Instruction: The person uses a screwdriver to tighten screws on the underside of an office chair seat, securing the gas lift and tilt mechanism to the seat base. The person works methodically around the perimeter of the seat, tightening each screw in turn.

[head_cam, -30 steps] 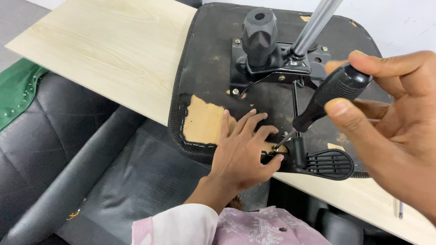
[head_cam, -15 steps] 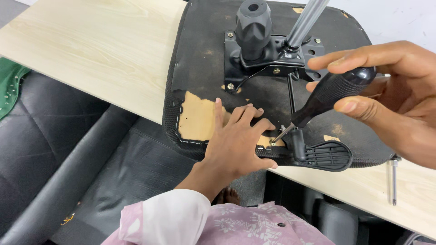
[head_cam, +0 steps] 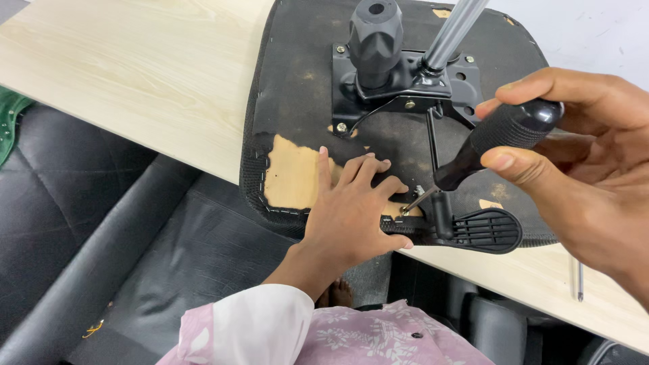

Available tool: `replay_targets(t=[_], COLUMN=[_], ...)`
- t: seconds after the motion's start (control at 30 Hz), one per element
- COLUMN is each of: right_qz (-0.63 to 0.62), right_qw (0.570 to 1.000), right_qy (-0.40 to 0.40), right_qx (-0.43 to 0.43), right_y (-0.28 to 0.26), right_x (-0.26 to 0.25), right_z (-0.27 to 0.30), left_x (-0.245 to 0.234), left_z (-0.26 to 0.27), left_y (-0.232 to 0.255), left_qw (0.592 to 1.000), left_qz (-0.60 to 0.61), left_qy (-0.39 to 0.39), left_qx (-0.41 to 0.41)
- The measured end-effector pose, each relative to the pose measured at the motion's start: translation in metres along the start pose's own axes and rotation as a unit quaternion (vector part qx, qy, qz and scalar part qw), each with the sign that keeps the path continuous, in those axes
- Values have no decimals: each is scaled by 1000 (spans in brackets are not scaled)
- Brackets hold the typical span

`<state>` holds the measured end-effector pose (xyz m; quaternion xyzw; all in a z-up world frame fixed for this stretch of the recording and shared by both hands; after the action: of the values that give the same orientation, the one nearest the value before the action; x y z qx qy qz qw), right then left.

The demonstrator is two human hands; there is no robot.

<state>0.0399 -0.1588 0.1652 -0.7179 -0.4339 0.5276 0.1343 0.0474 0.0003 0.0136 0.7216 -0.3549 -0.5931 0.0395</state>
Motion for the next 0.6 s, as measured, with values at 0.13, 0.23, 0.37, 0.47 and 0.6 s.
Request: replay_targets(t=[0.13,0.23,0.37,0.47,0.6], right_qz=[15,18,41,62,7], right_qw=[998,996,997,998,995], right_qy=[36,65,46,-7,-98], right_qx=[51,62,42,14,26], right_y=[-4,-6,-4,3,17], right_x=[2,2,2,-4,-18], right_z=[5,6,6,-1,-9], left_x=[0,0,-1,-2,-3], left_z=[2,2,2,3,2], left_y=[-1,0,0,0,1], left_qw=[1000,1000,1000,1000,1000], left_qz=[-1,0,4,10,20], left_qy=[12,17,19,13,0], left_qx=[6,7,9,5,1])
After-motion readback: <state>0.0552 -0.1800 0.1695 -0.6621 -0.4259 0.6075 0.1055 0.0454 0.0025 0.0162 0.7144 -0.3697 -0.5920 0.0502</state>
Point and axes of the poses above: each hand's wrist, its own z-axis away from the middle knuckle, its own x-axis out of the palm, y = z × x, the point moved 4 cm from there along -z, towards the middle knuckle, and after that the axes turned 2 degrees about y, right-handed, at the moved point
